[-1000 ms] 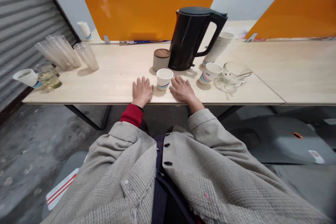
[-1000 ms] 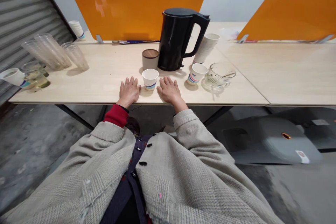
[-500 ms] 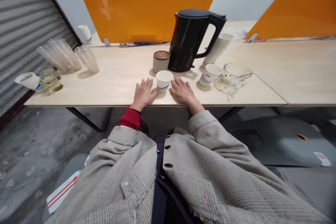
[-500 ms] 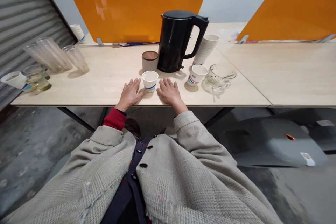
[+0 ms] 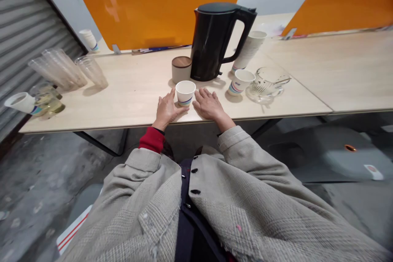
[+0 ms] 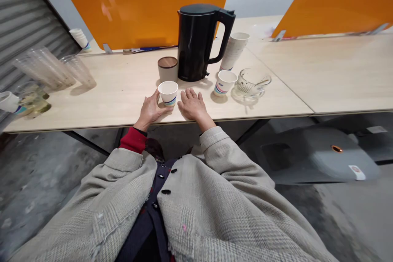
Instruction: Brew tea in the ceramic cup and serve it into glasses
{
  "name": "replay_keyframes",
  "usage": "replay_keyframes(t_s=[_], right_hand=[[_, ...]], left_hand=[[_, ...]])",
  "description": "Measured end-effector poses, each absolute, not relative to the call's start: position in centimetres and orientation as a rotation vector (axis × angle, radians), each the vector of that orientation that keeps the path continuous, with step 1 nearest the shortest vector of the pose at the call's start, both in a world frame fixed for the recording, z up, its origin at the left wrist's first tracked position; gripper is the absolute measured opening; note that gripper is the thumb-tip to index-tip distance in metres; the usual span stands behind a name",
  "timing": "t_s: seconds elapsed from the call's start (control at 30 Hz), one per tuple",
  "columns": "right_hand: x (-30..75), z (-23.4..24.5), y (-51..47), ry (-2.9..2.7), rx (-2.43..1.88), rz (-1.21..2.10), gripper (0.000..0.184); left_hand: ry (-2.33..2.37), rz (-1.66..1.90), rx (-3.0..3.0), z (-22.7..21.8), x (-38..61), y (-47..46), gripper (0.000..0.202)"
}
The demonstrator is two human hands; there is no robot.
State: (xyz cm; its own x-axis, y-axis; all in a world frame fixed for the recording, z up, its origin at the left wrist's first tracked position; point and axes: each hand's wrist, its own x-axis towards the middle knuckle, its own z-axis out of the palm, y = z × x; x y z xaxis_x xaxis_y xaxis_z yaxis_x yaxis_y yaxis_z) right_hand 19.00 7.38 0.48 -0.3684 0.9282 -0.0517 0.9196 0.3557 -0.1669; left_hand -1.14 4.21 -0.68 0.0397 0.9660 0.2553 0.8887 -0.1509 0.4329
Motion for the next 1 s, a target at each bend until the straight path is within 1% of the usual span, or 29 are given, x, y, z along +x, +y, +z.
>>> replay_keyframes(t_s=[0.17, 0.23, 0.53, 0.77, 1.0], right_hand=[[19.1, 0.1, 7.9, -2.534, -1.730, 0.269, 0.073], [19.1, 0.0, 7.9, -2.530, -1.729, 0.272, 0.072], [19.2, -0.1, 8.0, -2.525, -1.697, 0.261, 0.072], [19.3, -0.3, 8.1, -2.521, -1.679, 0.262, 0.072], [19.3, 0.0, 7.9, -2.523, -1.683, 0.258, 0.072]], left_hand=[[1.962, 0.745, 2.142, -1.0, -1.1, 4.1, 0.072], [1.973, 0.731, 2.152, -1.1, -1.1, 4.0, 0.068], [1.986, 0.608, 2.169, -0.5, -0.8, 3.9, 0.071], [2.046, 0.457, 2.206, 0.1, -0.4, 3.6, 0.058], [2.054, 0.384, 2.215, 0.5, -0.3, 3.4, 0.058]])
